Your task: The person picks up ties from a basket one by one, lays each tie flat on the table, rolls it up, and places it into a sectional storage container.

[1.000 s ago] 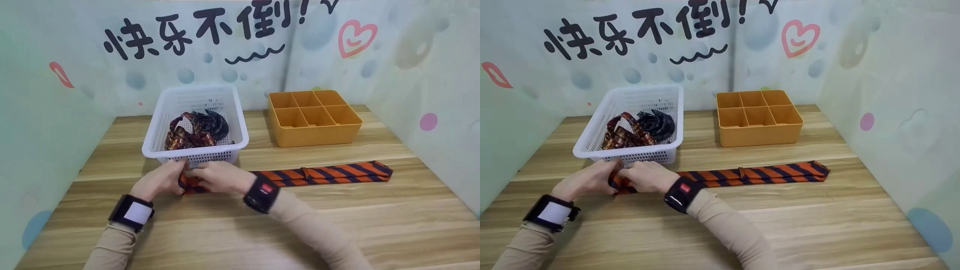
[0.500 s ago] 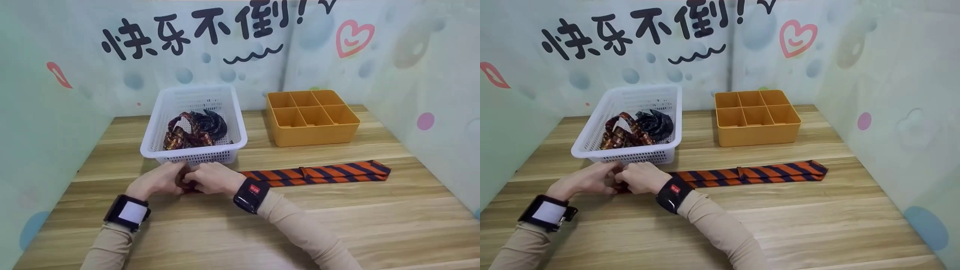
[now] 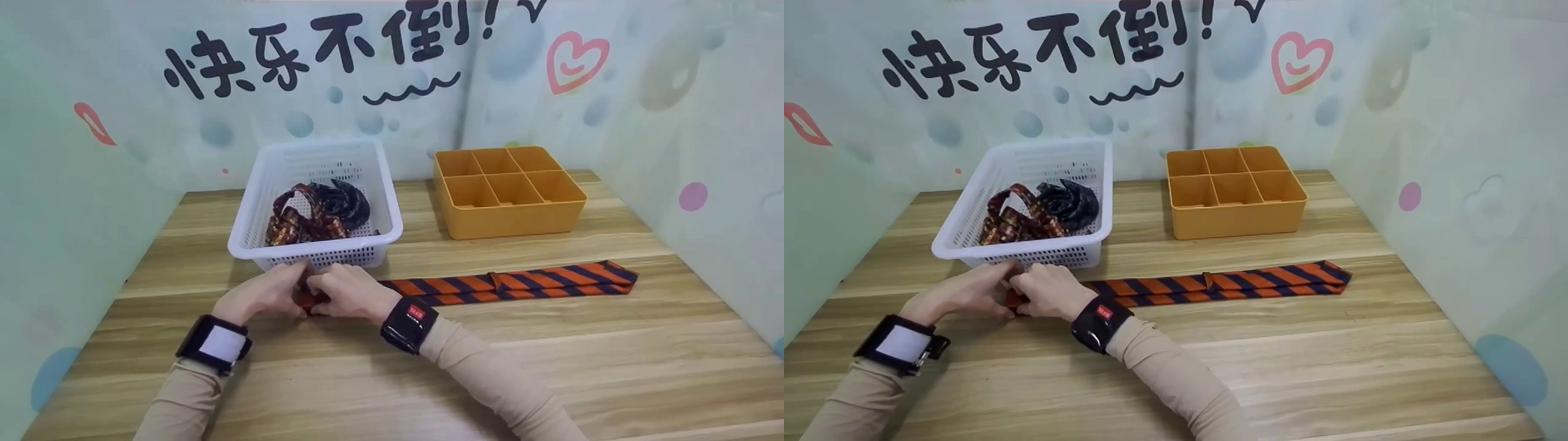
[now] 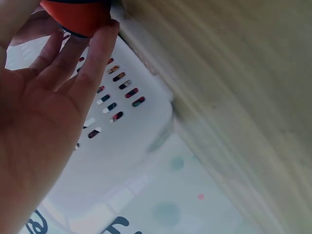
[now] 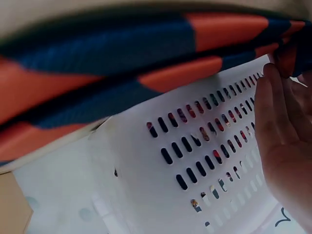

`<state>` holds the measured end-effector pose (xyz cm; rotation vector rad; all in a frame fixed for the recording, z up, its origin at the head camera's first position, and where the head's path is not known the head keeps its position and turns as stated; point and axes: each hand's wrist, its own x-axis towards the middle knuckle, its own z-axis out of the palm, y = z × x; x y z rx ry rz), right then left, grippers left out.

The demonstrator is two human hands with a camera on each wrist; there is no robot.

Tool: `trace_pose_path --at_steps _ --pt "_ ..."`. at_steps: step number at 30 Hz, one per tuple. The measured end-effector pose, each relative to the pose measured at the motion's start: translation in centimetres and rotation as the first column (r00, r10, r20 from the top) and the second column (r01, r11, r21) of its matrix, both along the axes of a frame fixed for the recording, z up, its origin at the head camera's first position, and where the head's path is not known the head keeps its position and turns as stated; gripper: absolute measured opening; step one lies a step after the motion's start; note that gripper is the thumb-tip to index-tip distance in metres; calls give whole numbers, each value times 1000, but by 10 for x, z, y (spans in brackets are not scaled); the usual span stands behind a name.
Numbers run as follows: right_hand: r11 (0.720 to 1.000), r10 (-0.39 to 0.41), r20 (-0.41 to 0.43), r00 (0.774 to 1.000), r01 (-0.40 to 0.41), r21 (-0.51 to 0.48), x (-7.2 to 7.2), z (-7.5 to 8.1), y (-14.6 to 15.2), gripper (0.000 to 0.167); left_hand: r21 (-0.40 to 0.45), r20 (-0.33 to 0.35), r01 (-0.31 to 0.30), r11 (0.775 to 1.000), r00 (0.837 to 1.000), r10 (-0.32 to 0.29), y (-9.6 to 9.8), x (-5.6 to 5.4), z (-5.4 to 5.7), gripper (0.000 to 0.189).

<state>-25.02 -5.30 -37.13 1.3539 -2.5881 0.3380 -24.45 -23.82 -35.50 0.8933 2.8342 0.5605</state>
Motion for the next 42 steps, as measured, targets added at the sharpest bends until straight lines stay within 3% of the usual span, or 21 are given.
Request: trace_pose_path --at_steps 9,16,23,28,35,38,42 --pt "993 -114 129 985 115 3 -1 6 3 43 -33 43 33 999 999 -32 8 -3 11 47" --pt "976 -213 148 966 204 76 2 10 7 40 -11 -31 64 998 997 -64 13 -5 4 52" --pt "981 -194 205 959 196 12 3 12 6 48 -5 -113 44 999 993 -44 21 -4 1 61" --pt "982 -187 216 958 191 1 0 12 6 43 -7 -71 46 999 996 -47 18 -2 7 59" --pt "948 -317 223 922 311 62 0 14 11 47 98 7 60 993 998 -61 14 -6 5 50" --pt "941 -339 224 914 330 77 2 15 12 48 121 10 61 991 998 -63 15 -8 3 48" --pt "937 -345 255 903 347 38 3 18 13 55 84 -36 73 994 997 -70 20 -8 2 50"
